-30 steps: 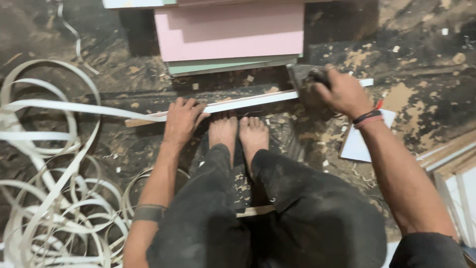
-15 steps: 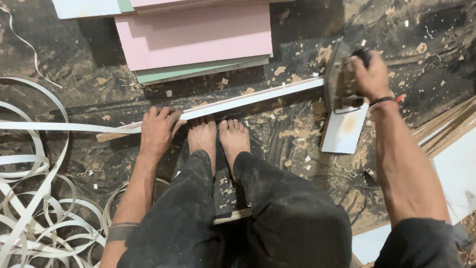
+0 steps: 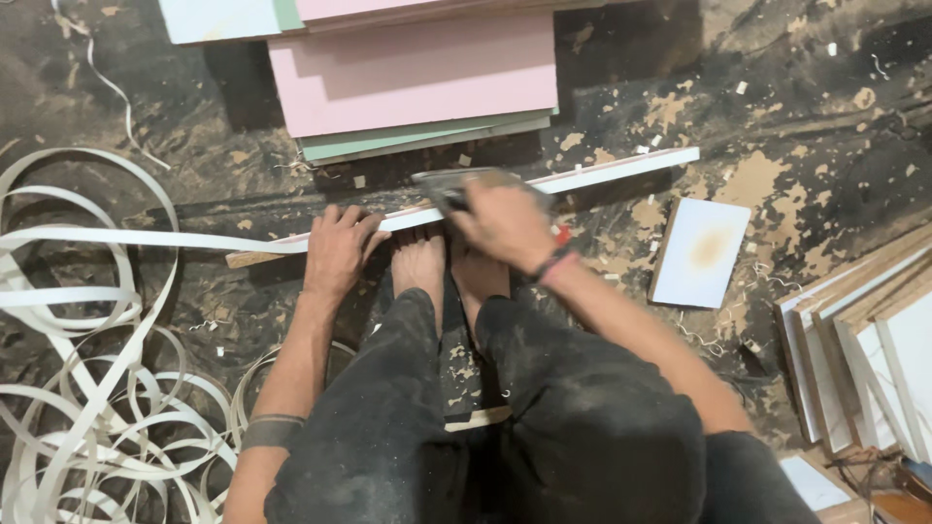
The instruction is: The person sits on the workshop floor and uses a hot iron to melt white edge banding tape onto the edges of boards, pressing the tape down by hand, aligning it along the board edge, and stacking finished boards aside.
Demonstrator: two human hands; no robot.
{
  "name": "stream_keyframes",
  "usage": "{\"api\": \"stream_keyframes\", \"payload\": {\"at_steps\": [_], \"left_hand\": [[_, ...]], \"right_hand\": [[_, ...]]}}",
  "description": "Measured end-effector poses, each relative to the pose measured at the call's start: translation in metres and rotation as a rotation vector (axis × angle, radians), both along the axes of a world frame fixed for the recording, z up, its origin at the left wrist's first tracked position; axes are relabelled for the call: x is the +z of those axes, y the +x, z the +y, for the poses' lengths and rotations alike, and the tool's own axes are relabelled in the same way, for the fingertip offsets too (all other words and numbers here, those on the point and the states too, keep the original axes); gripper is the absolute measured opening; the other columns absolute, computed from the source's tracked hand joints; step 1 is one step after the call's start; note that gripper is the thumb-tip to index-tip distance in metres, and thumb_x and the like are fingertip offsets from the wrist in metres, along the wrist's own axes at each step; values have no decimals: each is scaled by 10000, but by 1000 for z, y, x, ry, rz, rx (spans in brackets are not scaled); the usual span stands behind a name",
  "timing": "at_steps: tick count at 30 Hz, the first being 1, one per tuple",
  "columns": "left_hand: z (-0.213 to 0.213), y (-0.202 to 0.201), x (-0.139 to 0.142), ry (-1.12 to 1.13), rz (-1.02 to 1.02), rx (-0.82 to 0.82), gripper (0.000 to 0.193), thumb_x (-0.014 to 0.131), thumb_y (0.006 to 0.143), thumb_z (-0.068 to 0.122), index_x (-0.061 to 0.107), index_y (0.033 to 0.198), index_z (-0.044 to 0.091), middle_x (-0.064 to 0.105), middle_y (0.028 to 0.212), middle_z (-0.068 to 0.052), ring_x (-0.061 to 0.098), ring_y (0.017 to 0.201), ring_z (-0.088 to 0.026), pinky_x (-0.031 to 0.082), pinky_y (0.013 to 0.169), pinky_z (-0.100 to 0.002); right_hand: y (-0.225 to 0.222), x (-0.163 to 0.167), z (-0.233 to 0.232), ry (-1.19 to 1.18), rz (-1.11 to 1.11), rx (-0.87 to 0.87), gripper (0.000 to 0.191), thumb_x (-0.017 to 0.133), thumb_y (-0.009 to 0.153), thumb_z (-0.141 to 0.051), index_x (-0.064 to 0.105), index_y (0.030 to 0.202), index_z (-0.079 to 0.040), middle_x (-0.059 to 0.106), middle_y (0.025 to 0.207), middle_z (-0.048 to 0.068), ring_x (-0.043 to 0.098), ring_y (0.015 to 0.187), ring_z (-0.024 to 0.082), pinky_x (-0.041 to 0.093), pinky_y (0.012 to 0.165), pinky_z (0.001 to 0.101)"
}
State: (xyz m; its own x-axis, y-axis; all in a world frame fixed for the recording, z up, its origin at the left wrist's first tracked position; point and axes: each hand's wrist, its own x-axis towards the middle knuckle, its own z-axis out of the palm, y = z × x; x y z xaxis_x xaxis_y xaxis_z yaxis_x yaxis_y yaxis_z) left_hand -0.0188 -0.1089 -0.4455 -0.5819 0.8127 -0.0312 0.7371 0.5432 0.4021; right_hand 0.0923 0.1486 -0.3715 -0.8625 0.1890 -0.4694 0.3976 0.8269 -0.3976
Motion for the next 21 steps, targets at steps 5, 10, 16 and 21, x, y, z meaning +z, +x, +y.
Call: {"api": "stream_keyframes", "payload": {"at_steps": [5, 10, 16, 21], "left_hand": [[-3, -2, 3, 1, -11, -25, 308, 690, 941, 387, 758, 1149, 170, 686, 1079, -36, 588, 1015, -305, 467, 820, -452], [-5, -2, 6, 5, 0, -25, 314, 691, 938, 387, 759, 1170, 186, 694, 1081, -15, 595, 1009, -293, 466, 804, -446], [-2, -3, 8, -14, 5, -13, 297, 699, 925, 397, 760, 1137, 198, 698, 1073, -4, 596, 1004, -287, 468, 795, -440], [-2, -3, 14, 1, 5, -35, 293, 692, 938, 382, 754, 1149, 189, 693, 1082, -7, 597, 1005, -282, 471, 810, -434]], "right_hand": [[1, -6, -17, 1, 296, 27, 444, 688, 933, -398, 597, 1195, -51, 715, 759, 194, 691, 714, 438, 520, 613, 576], [33, -2, 46, -60, 222, -126, 442, 680, 936, -408, 624, 1254, -106, 723, 973, 184, 707, 873, 383, 561, 741, 495], [90, 9, 181, 116, 139, -430, 403, 692, 976, -377, 689, 1272, -104, 710, 1193, 171, 686, 1045, 352, 535, 881, 451], [145, 8, 272, -47, 260, -733, 268, 709, 1027, -252, 704, 1176, -30, 727, 957, 89, 674, 777, 171, 548, 700, 337]]}}
